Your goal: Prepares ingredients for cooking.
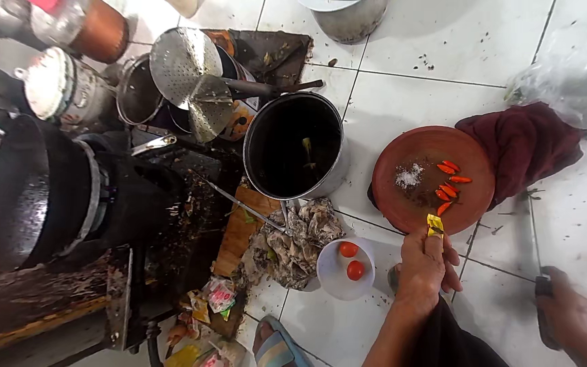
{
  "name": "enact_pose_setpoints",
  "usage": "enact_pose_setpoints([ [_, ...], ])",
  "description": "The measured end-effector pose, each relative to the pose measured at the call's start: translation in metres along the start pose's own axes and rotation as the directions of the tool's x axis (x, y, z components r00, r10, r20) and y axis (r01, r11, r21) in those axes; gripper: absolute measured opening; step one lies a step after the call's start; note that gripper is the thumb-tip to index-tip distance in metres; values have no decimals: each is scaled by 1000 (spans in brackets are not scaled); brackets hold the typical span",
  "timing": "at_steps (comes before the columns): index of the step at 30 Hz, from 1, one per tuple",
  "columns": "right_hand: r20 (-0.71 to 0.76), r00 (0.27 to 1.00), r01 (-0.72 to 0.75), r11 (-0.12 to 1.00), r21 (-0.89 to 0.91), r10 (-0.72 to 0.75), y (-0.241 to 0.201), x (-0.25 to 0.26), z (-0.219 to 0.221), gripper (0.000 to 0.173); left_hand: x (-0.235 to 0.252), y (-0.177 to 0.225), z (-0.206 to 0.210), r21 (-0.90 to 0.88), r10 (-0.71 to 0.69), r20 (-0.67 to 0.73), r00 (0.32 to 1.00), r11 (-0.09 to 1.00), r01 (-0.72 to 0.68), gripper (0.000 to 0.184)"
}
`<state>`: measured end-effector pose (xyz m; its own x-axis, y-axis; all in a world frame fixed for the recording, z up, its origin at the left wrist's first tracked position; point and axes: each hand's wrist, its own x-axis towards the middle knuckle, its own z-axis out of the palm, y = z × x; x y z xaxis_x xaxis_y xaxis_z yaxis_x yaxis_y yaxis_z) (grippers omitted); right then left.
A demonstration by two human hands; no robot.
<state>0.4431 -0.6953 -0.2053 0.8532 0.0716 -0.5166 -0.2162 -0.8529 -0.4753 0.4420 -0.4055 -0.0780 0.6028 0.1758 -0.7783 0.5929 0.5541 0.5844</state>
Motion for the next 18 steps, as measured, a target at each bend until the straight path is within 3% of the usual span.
enact_pose_setpoints([
  [3,54,994,-106,942,319,94,10,-8,-21,51,1,0,-2,40,2,-2,1000,999,-2,31],
  [7,79,997,-50,798,601,3,-12,-25,-41,39,1,-1,0,71,9,-6,1000,997,-9,30],
  [9,85,990,40,789,613,-115,-37,-30,-46,31,1,-2,2,103,21,-2,1000,994,-20,28],
  [11,69,964,172,799,576,-257,-66,-30,-47,40,-1,-2,5,134,34,9,999,990,-35,26],
  [15,8,808,533,735,419,-590,-117,-21,-36,51,-6,2,10,237,56,22,998,970,-59,23],
  [18,-31,725,653,673,348,-688,-144,-17,-23,49,-7,1,8,262,92,31,995,960,-97,22],
])
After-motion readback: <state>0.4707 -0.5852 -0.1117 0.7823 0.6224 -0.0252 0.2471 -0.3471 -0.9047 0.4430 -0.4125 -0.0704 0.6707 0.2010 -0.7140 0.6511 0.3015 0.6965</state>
